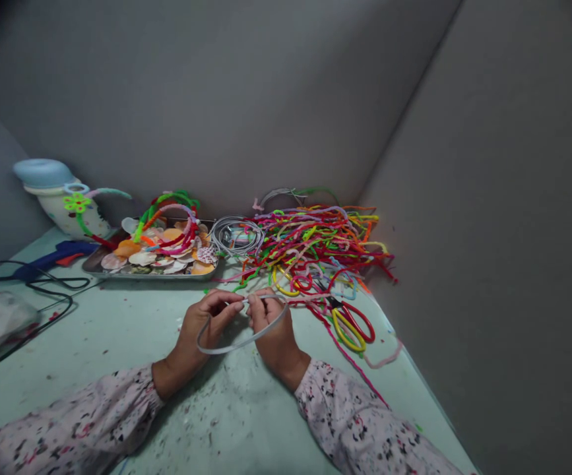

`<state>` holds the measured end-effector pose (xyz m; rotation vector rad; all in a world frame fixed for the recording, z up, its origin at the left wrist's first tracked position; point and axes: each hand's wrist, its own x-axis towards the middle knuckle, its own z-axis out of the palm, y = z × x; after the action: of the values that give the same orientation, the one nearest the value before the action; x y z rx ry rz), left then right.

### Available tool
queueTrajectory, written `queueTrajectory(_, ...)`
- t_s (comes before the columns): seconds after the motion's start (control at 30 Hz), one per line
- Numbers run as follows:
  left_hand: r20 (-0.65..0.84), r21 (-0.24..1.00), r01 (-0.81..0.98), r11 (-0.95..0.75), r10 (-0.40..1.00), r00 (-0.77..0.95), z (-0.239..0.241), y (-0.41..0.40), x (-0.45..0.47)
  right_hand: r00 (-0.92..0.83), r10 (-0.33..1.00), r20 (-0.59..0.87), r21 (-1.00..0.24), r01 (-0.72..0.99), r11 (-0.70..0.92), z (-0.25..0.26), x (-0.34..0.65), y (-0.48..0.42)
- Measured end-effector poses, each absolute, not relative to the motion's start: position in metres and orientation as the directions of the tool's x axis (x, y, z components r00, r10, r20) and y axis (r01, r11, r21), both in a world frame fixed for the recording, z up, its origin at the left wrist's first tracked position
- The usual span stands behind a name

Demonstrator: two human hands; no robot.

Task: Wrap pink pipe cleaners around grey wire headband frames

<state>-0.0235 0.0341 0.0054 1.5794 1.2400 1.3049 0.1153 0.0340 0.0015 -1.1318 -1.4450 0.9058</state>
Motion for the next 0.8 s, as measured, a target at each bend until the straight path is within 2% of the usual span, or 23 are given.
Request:
queueTrajectory(0.43, 0.231, 0.944, 0.224, -0.24, 0.971, 0.066, 0.009, 0.036, -0.025, -0.021, 0.962, 0.272, -0.931, 0.246, 0.269, 0.004, 0.116, 0.038)
queueTrajectory(0.63, 0.136, 0.983, 0.118, -0.14, 0.99, 0.042, 0.003, 0.04, -0.026, -0.063, 0.952, 0.301, -0.89, 0.341, 0.304, 0.018, 0.13, 0.05)
queueTrajectory(0.8, 0.111, 0.994, 0.002, -0.111, 0.993, 0.027, 0.002, 0.042, -0.024, -0.156, 0.958, 0.242, -0.912, 0.299, 0.279, 0.035, 0.139, 0.052)
